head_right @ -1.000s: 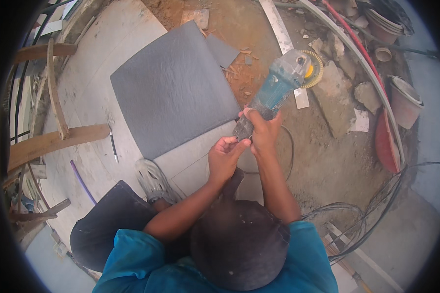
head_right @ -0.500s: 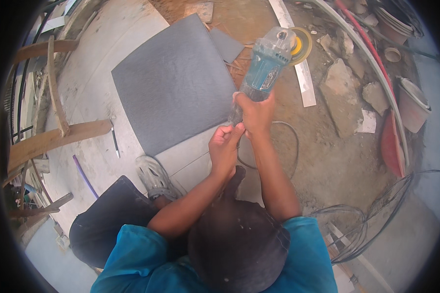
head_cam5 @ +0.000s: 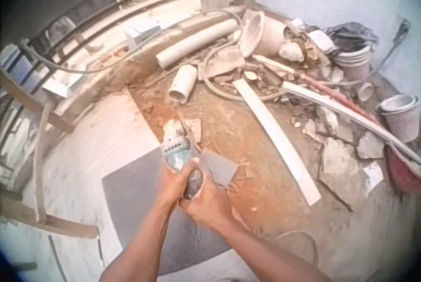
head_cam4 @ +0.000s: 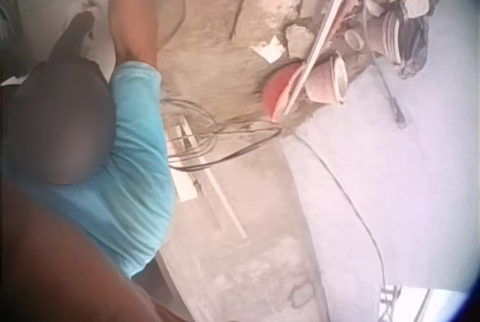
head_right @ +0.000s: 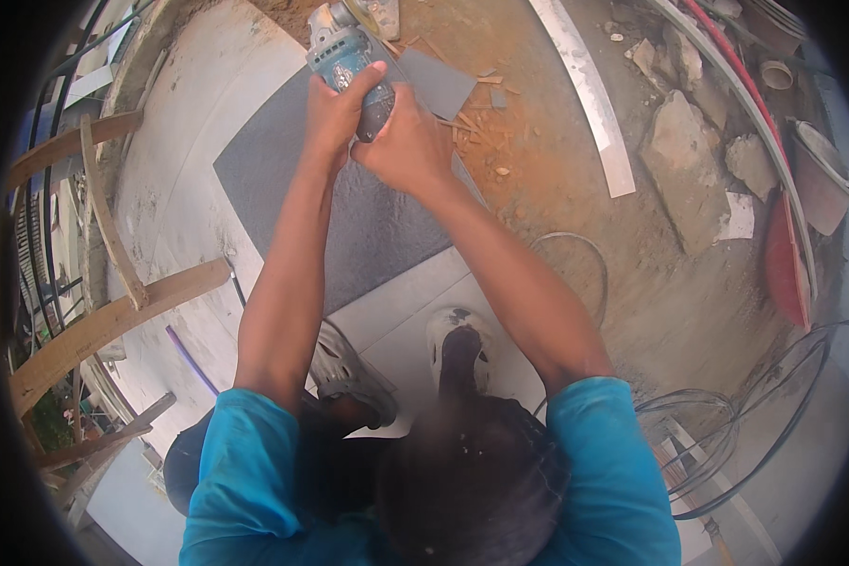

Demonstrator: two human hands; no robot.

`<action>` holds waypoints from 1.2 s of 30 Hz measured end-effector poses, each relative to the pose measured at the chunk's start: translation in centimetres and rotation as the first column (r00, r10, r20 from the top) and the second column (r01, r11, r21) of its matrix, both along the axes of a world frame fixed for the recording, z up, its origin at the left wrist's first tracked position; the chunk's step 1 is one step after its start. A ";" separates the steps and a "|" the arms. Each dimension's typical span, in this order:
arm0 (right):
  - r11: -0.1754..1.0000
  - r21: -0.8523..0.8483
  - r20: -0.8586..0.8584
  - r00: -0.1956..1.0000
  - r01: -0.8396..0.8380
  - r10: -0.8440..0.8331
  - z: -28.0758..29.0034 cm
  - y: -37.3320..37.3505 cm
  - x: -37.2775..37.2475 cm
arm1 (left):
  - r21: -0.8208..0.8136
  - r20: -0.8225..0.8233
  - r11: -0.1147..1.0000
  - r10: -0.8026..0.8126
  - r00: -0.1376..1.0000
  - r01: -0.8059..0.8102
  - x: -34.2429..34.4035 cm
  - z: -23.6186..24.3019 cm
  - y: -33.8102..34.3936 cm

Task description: The person carries a tile, marks it with a pen, and cuts it using an angle grinder. The person then carries the cut tile to another area.

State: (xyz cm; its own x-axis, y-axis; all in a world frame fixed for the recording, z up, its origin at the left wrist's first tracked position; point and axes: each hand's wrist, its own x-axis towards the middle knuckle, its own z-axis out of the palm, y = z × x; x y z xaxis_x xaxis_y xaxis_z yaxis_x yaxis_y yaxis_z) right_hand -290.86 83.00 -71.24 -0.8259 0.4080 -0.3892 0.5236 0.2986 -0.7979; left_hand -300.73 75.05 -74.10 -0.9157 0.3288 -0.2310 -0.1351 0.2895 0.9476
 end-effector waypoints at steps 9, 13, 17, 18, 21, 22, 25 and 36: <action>0.977 0.182 0.069 0.993 -0.112 0.101 -3.6 0.6 -4.3 | 0.003 -0.016 0.996 0.093 0.996 -0.092 -5.0 -4.1 0.5; 0.968 0.212 0.111 0.987 -0.138 0.116 -3.9 0.6 -6.1 | -0.054 0.021 0.992 0.114 0.993 -0.113 -6.7 -4.9 0.6; 0.977 0.176 0.138 0.986 -0.117 0.094 -4.4 0.6 -7.3 | -0.089 0.013 0.995 0.050 0.999 -0.048 -7.7 -5.4 0.6; 0.976 0.184 0.137 0.986 -0.118 0.093 -4.6 0.7 -7.4 | -0.079 0.023 0.997 0.009 1.000 -0.007 -7.7 -5.1 0.7; 0.972 0.202 0.139 0.986 -0.121 0.094 -4.6 0.9 -7.6 | -0.083 0.052 0.996 -0.018 0.998 0.022 -7.9 -4.7 1.1; 0.972 0.200 0.143 0.985 -0.121 0.093 -4.6 0.9 -7.7 | -0.091 0.062 0.996 -0.012 0.998 0.017 -8.0 -4.7 1.1; 0.970 0.205 0.157 0.983 -0.129 0.098 -4.4 0.8 -8.0 | -0.075 0.035 0.996 0.053 0.998 -0.050 -8.6 -5.7 1.0; 0.973 0.187 0.190 0.977 -0.136 0.100 -4.5 0.9 -8.2 | -0.116 0.129 0.993 0.007 0.992 0.008 -8.8 -5.4 1.1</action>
State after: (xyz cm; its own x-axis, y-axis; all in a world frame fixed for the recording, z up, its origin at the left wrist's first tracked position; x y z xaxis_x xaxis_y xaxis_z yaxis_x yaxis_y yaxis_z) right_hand -299.11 83.95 -75.74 -0.7975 0.3958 -0.4552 0.6032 0.5094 -0.6138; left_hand -309.49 76.14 -79.53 -0.8756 0.2929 -0.3841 -0.2544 0.3964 0.8821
